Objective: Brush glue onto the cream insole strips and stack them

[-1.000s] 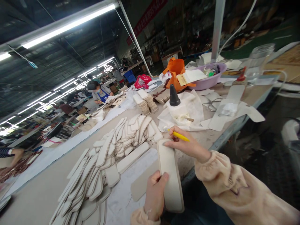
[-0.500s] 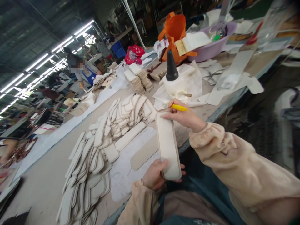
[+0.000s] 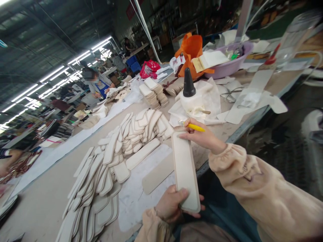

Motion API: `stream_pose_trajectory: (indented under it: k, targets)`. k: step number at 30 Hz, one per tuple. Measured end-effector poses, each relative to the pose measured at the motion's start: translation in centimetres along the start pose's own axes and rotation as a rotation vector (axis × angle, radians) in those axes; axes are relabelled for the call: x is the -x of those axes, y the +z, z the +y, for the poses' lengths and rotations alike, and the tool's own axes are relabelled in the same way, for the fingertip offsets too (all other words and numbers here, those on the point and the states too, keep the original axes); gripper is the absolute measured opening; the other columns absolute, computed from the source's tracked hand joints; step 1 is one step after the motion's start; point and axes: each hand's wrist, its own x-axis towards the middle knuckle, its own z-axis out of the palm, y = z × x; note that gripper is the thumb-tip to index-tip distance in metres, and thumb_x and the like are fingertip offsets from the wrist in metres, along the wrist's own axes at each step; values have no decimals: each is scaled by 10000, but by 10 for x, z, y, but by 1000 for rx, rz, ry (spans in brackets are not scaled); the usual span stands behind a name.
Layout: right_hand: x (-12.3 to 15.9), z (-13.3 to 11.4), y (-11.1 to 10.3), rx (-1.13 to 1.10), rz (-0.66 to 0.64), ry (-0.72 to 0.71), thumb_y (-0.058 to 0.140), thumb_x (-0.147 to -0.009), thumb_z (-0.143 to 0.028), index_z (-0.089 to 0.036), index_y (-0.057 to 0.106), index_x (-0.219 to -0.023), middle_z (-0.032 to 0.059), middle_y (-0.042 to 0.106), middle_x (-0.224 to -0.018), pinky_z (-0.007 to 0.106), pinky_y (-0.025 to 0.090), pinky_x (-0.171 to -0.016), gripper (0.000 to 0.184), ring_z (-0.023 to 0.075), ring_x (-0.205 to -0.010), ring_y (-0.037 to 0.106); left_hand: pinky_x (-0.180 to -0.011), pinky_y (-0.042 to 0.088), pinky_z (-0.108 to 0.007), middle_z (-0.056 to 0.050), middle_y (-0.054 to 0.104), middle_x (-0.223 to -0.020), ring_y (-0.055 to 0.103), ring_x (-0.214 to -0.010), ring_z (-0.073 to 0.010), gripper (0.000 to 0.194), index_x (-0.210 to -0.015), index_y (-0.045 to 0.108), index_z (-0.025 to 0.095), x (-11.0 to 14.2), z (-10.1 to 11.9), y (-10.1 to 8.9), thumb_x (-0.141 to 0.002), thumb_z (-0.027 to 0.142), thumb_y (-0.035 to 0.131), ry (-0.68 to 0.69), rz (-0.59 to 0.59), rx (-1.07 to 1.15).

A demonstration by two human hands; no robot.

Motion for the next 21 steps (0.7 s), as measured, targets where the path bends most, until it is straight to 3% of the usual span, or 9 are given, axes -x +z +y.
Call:
stream_pose_trajectory:
  k: [14, 18, 21]
  targets:
    - [0, 4, 10, 132, -13, 11, 730, -696, -411, -223, 450, -891, -56, 391, -673, 237, 311, -538, 390, 99, -592, 376, -466, 524, -258, -186, 708, -759, 692, -606, -244, 473, -910, 672, 53, 3, -4, -5, -642, 429, 777, 99, 88, 0]
    - [2, 0, 13, 290, 19, -3, 718, -701, -470, -232, 462, -858, -27, 437, -690, 263, 361, -553, 383, 129, -603, 429, -579, 527, -337, -178, 694, -745, 666, -605, -235, 600, -878, 700, 49, 1, -6, -9, -514, 509, 821, 90, 72, -24]
    - [1, -1, 14, 384, 34, 19, 702, -719, -483, -263, 483, -864, -2, 470, -725, 283, 401, -592, 342, 162, -648, 477, -721, 494, -419, -171, 694, -779, 653, -668, -263, 697, -863, 728, 67, 1, 0, -10, -385, 559, 849, 102, 124, -103]
